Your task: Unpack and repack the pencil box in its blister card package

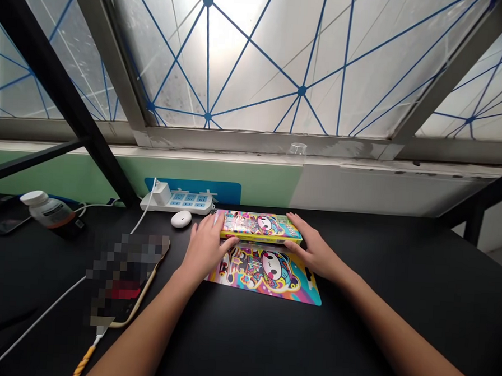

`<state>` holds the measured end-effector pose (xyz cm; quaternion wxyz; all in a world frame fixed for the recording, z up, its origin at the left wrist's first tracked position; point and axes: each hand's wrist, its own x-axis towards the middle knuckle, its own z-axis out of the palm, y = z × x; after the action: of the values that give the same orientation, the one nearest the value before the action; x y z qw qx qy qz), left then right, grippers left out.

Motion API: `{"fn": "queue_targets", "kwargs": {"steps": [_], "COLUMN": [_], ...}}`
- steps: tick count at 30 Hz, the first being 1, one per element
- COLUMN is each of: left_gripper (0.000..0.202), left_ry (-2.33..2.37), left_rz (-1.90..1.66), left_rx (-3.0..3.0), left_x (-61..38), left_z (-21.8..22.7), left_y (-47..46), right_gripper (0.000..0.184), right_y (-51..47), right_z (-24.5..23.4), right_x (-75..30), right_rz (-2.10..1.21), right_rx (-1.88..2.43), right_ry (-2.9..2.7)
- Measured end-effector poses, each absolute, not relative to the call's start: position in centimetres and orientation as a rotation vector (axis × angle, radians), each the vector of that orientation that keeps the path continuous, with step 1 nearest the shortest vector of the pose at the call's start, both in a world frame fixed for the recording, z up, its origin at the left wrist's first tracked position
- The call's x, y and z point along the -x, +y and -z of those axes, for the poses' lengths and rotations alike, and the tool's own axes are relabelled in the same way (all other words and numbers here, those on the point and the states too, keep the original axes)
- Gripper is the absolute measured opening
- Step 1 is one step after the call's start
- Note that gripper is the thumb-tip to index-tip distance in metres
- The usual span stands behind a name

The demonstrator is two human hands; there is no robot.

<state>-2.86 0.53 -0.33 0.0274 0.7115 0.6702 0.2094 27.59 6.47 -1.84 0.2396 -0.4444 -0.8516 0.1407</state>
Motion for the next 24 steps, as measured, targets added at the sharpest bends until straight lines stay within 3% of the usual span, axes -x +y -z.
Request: {"fn": "queue_targets", "kwargs": {"steps": [9, 13, 16, 22, 24], "left_gripper": [0.070, 0.063, 0.054, 0.048, 0.048], "left_ry": [2.137, 2.035, 1.883, 2.003, 2.039], "left_rz": [-0.454, -0.555, -0.494, -0.457, -0.487], "left_rx": [-2.277, -2.458, -2.541, -2.448, -2.421], "left_x": [1.5, 0.9, 0.8, 0.4, 0.4], "left_z": [0.0, -0.1, 0.0, 0.4, 0.3], "left_y": [-0.1, -0.2, -0.1, -0.2, -0.3], "right_gripper": [0.059, 0.044, 0.036, 0.086, 0.089], "right_y": [5.2, 2.8, 0.2, -2.0, -2.0], "right_z": [1.1, 0.0, -0.3, -0.1, -0.6], "right_x": [-26.7, -24.6, -22.1, -19.4, -19.8], "right_rz": [0.006, 0.230, 0.060, -0.495, -0.569], "right_rx": [1.394, 1.054, 0.724, 0.700, 0.747], "right_ry": [-2.489, -2.413, -2.546, -2.853, -2.838]}}
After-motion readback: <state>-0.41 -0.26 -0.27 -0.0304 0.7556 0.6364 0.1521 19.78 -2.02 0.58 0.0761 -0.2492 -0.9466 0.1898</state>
